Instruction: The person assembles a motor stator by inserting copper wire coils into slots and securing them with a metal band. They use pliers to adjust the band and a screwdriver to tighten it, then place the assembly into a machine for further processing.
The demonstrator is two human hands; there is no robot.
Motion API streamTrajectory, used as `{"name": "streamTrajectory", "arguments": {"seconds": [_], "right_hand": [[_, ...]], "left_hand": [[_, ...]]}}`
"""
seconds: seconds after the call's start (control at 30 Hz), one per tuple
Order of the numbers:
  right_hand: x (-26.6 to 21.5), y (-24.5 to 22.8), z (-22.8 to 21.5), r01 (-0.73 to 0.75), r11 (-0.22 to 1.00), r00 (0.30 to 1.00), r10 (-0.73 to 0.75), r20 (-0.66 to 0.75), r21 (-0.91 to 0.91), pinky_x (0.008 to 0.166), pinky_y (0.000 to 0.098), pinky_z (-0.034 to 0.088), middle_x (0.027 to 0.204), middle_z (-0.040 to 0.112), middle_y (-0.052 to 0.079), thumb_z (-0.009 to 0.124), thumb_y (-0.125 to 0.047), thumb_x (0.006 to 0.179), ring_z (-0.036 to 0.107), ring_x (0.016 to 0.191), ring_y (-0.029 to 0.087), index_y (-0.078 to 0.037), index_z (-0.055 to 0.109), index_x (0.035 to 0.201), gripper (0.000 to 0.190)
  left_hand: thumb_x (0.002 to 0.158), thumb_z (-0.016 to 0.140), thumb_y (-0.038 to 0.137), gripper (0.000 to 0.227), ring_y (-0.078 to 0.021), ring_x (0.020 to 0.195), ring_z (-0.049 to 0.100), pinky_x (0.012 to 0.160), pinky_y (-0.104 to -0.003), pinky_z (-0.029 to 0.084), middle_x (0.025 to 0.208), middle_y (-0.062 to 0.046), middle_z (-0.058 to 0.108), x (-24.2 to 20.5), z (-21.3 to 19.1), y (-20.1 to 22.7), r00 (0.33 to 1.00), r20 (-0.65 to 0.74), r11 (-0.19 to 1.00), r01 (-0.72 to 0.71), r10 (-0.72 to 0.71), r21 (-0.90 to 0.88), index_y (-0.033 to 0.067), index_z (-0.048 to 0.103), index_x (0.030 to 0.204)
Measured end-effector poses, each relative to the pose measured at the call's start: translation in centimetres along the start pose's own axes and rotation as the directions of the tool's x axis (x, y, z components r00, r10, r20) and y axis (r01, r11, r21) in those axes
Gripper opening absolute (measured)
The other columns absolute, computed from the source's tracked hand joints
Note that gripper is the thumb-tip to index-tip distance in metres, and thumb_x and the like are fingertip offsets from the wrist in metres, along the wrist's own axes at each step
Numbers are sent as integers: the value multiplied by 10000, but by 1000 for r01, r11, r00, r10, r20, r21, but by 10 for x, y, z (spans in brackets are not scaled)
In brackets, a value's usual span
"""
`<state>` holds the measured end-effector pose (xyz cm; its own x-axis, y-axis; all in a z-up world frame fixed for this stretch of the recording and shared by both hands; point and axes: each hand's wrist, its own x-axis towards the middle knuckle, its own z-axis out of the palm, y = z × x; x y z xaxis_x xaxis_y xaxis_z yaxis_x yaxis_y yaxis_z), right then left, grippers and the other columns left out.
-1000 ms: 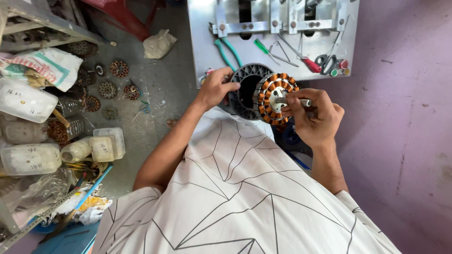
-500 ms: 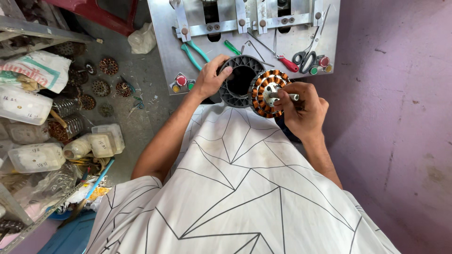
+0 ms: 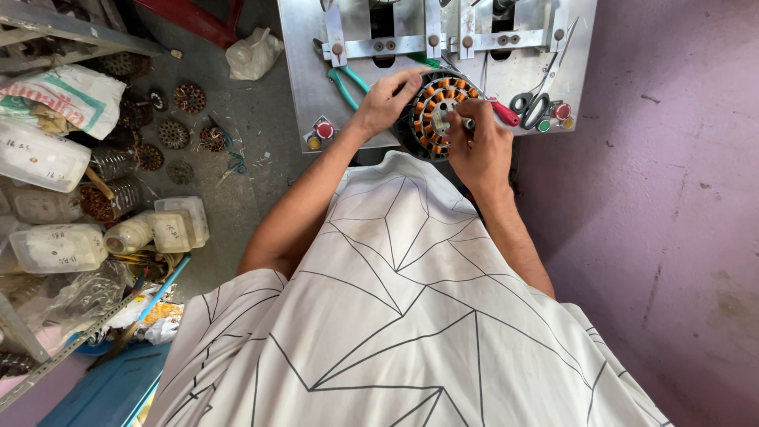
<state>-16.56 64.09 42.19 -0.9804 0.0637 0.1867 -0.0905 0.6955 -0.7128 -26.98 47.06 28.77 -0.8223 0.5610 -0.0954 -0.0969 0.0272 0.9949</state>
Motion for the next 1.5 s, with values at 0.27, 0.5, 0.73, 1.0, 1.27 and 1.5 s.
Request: {"name": "streamTrajectory", "arguments": {"seconds": [0.27, 0.5, 0.73, 1.0, 1.27, 1.5], "right_hand": [[6, -26, -13, -196, 980, 973, 191, 130, 27, 664, 321, 620, 1201, 667, 200, 867, -103, 841, 759, 842, 255, 12, 479, 1330, 635], [-4, -23, -41, -249, 966, 952, 230, 204, 73, 710, 311, 628, 1320, 657, 163, 876, -22, 788, 758, 928, 218, 3, 538, 1332, 641], [-14, -14, -26, -280, 952, 960, 276, 49, 127, 572, 309, 571, 896, 708, 113, 760, -31, 833, 735, 702, 201, -37, 671, 1171, 350], [13, 7, -9, -232, 952, 972, 233, 20, 202, 601, 291, 601, 850, 760, 80, 790, -19, 762, 781, 696, 148, -34, 736, 989, 234], [2, -50, -75, 85, 969, 943, -2, -333, 233, 617, 239, 559, 828, 782, 49, 733, 36, 844, 739, 731, 106, -19, 741, 928, 100], [17, -89, -118, 587, 782, 761, -444, -474, 209, 560, 302, 602, 830, 699, 228, 682, 114, 1005, 731, 716, 270, 142, 626, 978, 68]], "left_hand": [[959, 728, 371, 373, -218, 1046, 579, 922, -368, 519, 1059, -93, 622, -33, -2, 60, 944, -116, 861, -224, 307, 457, 118, 737, 1232], [889, 807, 195, 266, -259, 942, 623, 855, -410, 526, 974, -62, 684, -43, 23, 100, 927, 55, 836, -360, 372, 414, 80, 725, 1115], [859, 707, 70, 55, -298, 893, 684, 806, -402, 555, 923, -91, 713, -36, 30, 98, 884, -11, 782, -407, 467, 473, 89, 718, 910], [934, 763, 202, 152, -253, 816, 686, 764, -379, 558, 846, -75, 725, -18, 24, 149, 853, 123, 689, -488, 507, 536, 57, 743, 892], [852, 764, 402, 587, -166, 887, 638, 763, -321, 556, 1163, -78, 652, -43, 27, 203, 833, 185, 804, -552, 521, 220, 46, 609, 1293], [1038, 687, 140, 89, -186, 836, 736, 752, -312, 594, 945, -64, 754, -29, 41, 159, 838, 160, 782, -544, 521, 304, 52, 697, 1042]]}}
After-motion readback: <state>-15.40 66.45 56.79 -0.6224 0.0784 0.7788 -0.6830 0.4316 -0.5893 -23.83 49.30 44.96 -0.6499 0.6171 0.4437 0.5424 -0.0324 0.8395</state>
